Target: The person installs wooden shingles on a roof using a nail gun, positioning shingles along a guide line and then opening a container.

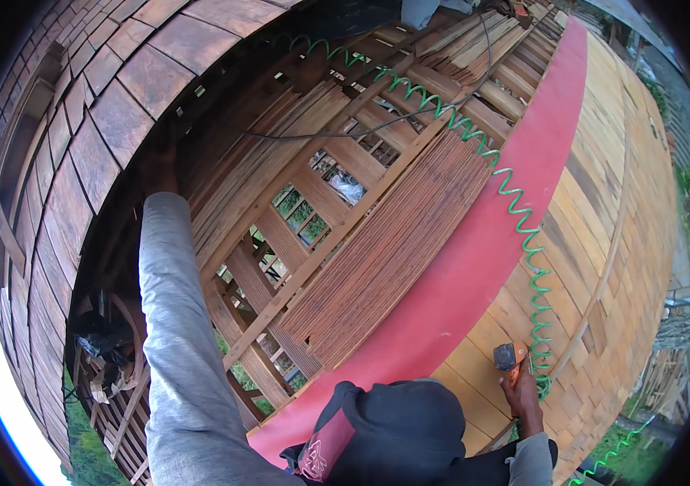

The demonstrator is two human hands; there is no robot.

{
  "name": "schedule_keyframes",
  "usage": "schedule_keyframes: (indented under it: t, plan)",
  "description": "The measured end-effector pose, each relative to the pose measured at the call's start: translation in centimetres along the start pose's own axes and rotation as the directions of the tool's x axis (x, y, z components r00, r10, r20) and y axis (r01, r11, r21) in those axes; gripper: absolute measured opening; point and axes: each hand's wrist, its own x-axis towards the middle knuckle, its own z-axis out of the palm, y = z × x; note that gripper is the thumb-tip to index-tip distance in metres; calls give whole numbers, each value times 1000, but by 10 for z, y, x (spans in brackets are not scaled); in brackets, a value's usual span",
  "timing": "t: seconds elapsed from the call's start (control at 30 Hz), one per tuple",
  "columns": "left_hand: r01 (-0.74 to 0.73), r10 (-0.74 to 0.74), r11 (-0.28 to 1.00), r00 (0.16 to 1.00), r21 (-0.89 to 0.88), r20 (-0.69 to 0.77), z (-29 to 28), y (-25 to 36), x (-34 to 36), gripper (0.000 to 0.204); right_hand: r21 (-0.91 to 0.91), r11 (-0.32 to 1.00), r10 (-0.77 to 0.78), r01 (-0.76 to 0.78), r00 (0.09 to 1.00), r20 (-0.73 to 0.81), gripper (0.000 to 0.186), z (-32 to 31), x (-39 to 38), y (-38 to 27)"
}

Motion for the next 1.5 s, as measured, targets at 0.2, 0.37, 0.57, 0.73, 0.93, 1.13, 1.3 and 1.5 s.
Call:
schedule_keyframes:
  t: [0.2, 0.37, 0.57, 0.73, 0.93, 1.13, 1.3, 1.5]
  plan:
    - [204, -180, 762, 978, -615, 101, -14, 104, 70, 28, -152, 984, 92, -96, 995, -30, 104, -14, -7, 25]
    - [296, -94, 477, 953, -828, 286, 14, 130, 66, 28, -221, 965, 162, -143, 984, 68, 107, -12, 9, 12]
    - [350, -9, 279, 932, -894, 363, -24, 169, 106, 28, -232, 944, 269, -233, 954, 135, 106, -11, 5, 7]
    - [179, -89, 323, 983, -929, 159, -35, 166, 151, 28, -183, 940, 313, -287, 940, 134, 107, -17, 12, -15]
    - [-245, -157, 749, 837, -616, -524, -77, 178, 266, 29, -146, 936, 340, -321, 930, 137, 109, -10, 17, -6]
    - [-248, -135, 646, 893, -722, -428, -68, 197, 270, 26, -128, 943, 320, -307, 942, 99, 104, -4, 16, -4]
    - [286, 34, -98, 958, -953, 284, -37, 223, 206, 23, -116, 946, 313, -303, 947, 74, 105, -11, 10, 7]
    - [629, 455, -741, 728, -235, 513, -116, 173, 187, 25, -198, 940, 304, -277, 945, 121, 107, -18, 17, -7]
